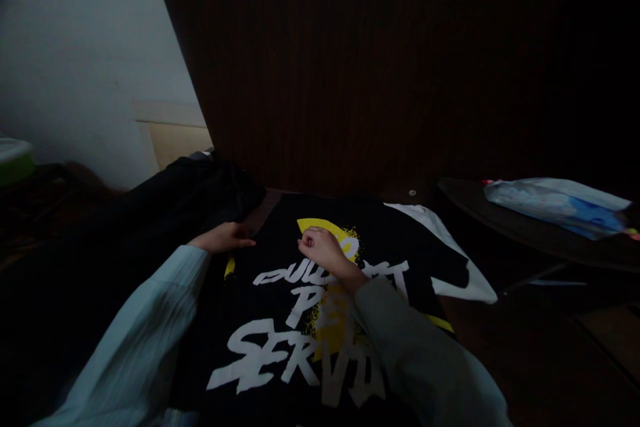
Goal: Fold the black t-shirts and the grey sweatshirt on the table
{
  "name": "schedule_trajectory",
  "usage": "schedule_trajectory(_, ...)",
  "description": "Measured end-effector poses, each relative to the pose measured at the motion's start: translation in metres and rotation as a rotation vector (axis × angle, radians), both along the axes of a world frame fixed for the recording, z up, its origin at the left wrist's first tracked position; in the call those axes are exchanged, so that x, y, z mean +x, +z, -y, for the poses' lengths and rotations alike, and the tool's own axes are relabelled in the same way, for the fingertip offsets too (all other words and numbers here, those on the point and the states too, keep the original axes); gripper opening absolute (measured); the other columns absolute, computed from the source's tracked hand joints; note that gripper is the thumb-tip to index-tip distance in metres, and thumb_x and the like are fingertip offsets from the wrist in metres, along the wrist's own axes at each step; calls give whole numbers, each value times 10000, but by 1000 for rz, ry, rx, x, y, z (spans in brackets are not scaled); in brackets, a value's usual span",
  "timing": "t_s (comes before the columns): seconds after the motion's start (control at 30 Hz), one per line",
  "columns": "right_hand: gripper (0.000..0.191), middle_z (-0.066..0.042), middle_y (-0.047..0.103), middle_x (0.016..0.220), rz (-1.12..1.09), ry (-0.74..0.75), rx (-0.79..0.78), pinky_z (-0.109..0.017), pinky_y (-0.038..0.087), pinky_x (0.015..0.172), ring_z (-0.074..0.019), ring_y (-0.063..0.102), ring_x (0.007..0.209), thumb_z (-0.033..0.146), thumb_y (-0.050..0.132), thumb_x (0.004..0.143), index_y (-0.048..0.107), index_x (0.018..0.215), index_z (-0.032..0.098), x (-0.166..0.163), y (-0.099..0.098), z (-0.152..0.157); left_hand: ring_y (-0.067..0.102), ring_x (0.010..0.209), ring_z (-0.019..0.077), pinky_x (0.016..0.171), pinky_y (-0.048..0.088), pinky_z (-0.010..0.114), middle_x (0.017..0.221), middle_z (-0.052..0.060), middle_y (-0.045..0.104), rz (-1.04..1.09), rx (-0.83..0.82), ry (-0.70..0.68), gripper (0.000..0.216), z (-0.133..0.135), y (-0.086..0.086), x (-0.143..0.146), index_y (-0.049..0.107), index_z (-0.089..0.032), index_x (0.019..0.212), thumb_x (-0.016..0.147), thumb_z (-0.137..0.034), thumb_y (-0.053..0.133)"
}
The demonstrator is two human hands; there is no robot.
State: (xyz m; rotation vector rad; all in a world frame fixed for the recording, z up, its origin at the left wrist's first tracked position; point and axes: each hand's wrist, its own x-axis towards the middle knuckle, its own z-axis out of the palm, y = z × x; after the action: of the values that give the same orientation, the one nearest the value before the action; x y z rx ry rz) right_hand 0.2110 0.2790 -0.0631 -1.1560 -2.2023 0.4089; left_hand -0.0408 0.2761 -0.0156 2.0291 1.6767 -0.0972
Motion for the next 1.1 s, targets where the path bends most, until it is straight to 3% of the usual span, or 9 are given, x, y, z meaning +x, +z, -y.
schedule_trajectory(0.3,248,39,414,523,56,-89,-22,-214,286,522,-92,404,514,189,501,700,385,481,188,-1,3,2,563,686,173,584,384,240,718,34,633,-38,-53,-20,414,1,1,-4,631,-172,701,603,-568,561)
schedule_trajectory(0.5,226,43,396,515,11,-72,-5,-207,284,504,-86,390,493,189,499,683,396,482,190,-1,3,2,562,647,163,550,389,228,699,51,636,-1,-58,71,498,4,7,-4,630,-158,673,686,-619,441)
schedule_trajectory(0.8,230,42,395,507,43,-72,5,-210,295,518,-89,395,495,177,496,667,389,464,190,-1,2,2,512,600,132,528,363,217,610,1,574,1,-53,21,321,4,6,-7,593,-171,616,630,-490,568)
schedule_trajectory(1.1,213,40,414,509,25,-99,-7,-211,286,510,-90,399,497,170,499,654,395,470,189,0,3,2,489,621,107,575,391,209,648,-34,524,310,-15,7,162,2,-5,-3,461,-185,734,639,-275,556)
